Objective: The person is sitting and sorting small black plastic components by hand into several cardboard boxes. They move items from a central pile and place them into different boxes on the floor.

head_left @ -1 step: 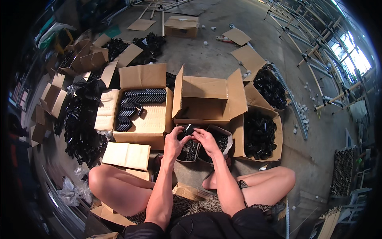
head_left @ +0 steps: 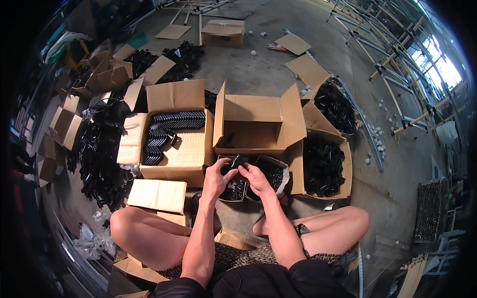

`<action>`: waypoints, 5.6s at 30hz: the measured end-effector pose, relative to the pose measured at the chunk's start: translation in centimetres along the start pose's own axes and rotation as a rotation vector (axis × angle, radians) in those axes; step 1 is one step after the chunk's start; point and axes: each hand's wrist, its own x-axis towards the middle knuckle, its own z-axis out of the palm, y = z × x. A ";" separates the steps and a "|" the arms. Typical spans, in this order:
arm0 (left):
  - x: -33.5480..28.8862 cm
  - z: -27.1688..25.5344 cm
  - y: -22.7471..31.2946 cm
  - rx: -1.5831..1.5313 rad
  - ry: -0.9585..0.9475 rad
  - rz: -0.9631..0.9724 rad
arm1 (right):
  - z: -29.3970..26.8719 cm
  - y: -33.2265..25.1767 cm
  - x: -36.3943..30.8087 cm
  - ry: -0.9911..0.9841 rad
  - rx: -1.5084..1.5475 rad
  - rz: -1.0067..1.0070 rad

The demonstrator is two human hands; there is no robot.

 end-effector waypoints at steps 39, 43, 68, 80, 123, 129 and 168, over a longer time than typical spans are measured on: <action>-0.7 2.2 -5.3 -0.414 -0.033 -0.278 | 0.7 -1.7 -0.3 0.043 -0.480 -0.012; -1.6 2.8 -6.3 -0.803 0.015 -0.465 | 0.9 -2.6 -1.2 0.238 -0.460 0.110; -0.6 5.1 -5.7 -1.311 0.117 -0.657 | -14.8 8.2 -2.9 0.188 -1.614 0.284; -0.3 4.5 -5.7 -1.231 0.098 -0.543 | -8.1 1.1 -1.7 0.162 -0.671 0.328; -1.1 3.5 -1.4 -0.395 0.270 -0.167 | 2.8 -2.7 -0.1 0.375 -0.816 -0.305; -0.7 1.5 -1.2 -0.368 0.324 -0.166 | 3.5 -2.7 1.7 0.274 -0.883 -0.278; -0.1 2.9 -2.7 -0.467 0.205 -0.201 | 2.4 -1.8 1.6 0.224 -0.685 -0.289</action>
